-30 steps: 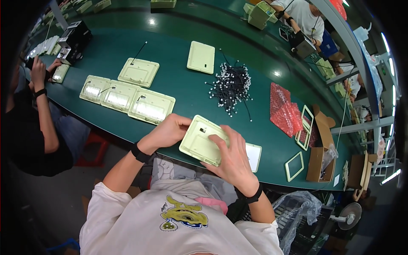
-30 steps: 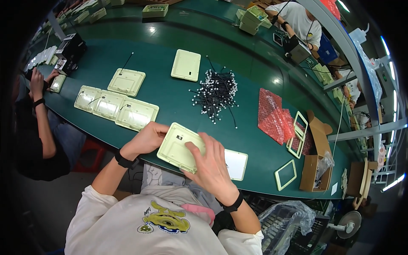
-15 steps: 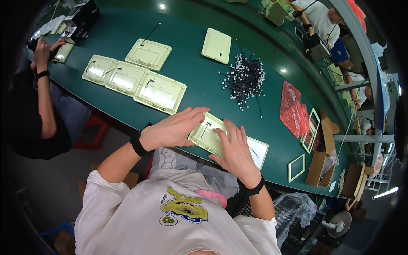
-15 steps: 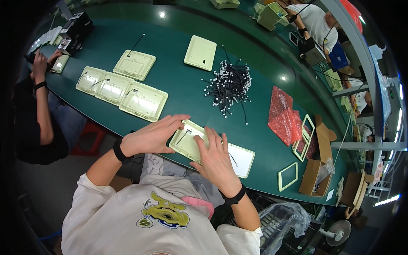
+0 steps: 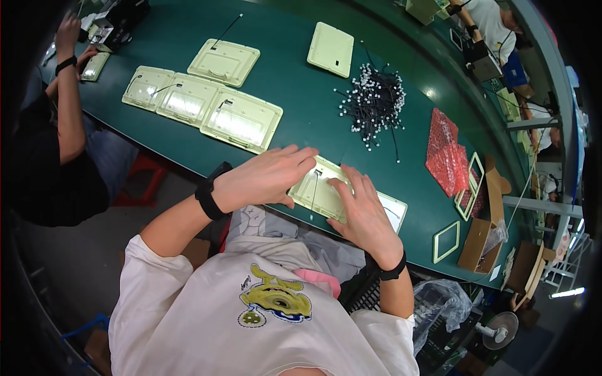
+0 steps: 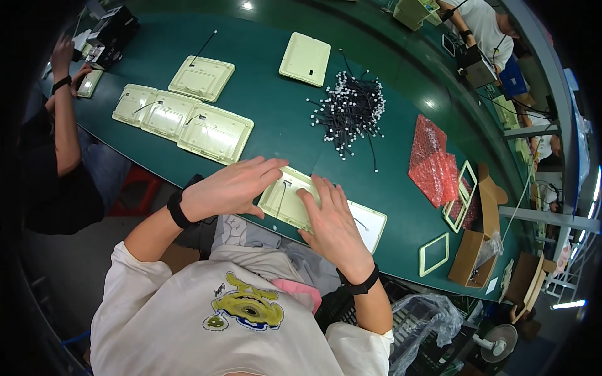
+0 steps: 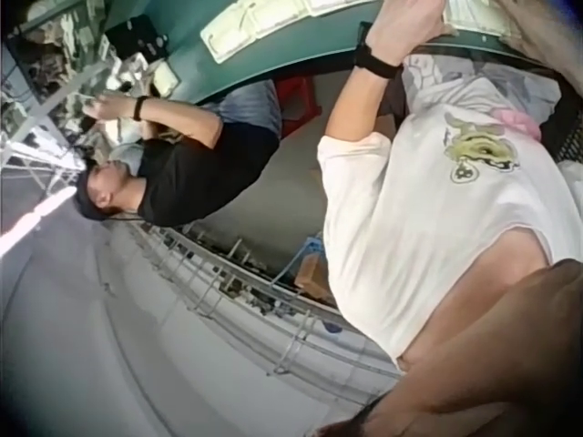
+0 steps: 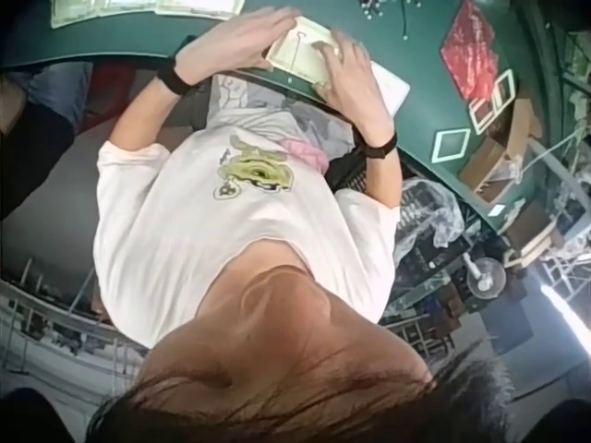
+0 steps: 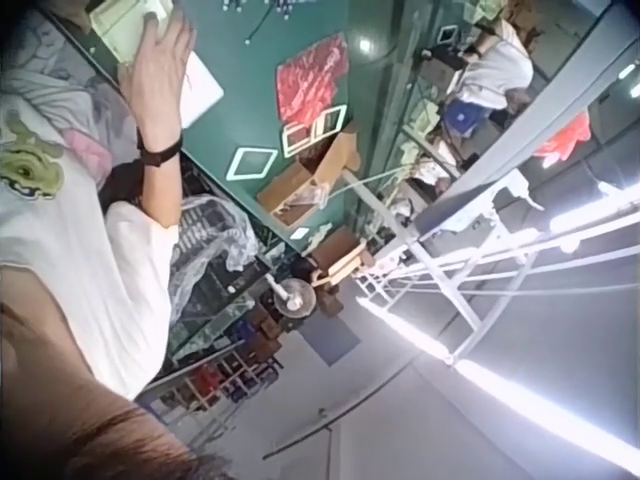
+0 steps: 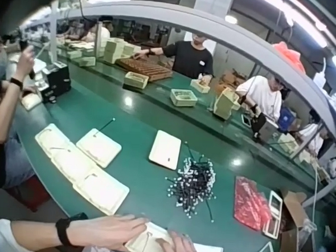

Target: The person removes a screen from a bubble wrap bag, fits it into a plastic frame, and inserts a wire into the back. They then snap a plastic cover over the assembly and place the completed unit into a crate.

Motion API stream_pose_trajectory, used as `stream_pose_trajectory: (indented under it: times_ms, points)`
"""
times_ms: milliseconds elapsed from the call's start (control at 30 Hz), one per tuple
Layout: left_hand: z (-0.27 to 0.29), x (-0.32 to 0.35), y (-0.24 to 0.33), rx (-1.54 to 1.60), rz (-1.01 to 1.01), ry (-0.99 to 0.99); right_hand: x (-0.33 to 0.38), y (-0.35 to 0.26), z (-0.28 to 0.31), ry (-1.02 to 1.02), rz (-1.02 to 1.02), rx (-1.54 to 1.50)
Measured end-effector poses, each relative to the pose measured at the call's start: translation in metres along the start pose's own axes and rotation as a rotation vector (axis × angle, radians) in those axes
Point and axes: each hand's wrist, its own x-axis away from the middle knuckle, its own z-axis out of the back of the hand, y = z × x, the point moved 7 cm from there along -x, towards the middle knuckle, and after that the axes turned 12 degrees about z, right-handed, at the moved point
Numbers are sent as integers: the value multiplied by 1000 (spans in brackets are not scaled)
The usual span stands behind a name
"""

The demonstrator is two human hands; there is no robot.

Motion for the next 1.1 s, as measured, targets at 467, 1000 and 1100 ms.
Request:
stream_pose_trajectory:
  times_ms: [467, 1000, 1100]
  points:
    - [39, 36, -9, 75, 148, 284, -44, -3, 2, 64, -21, 99]
    - [64, 116, -99, -297, 560, 566, -116, -43, -12, 101, 26, -33]
    - [65, 121, -122, -283, 578, 553, -116, -38, -10, 93, 11, -49]
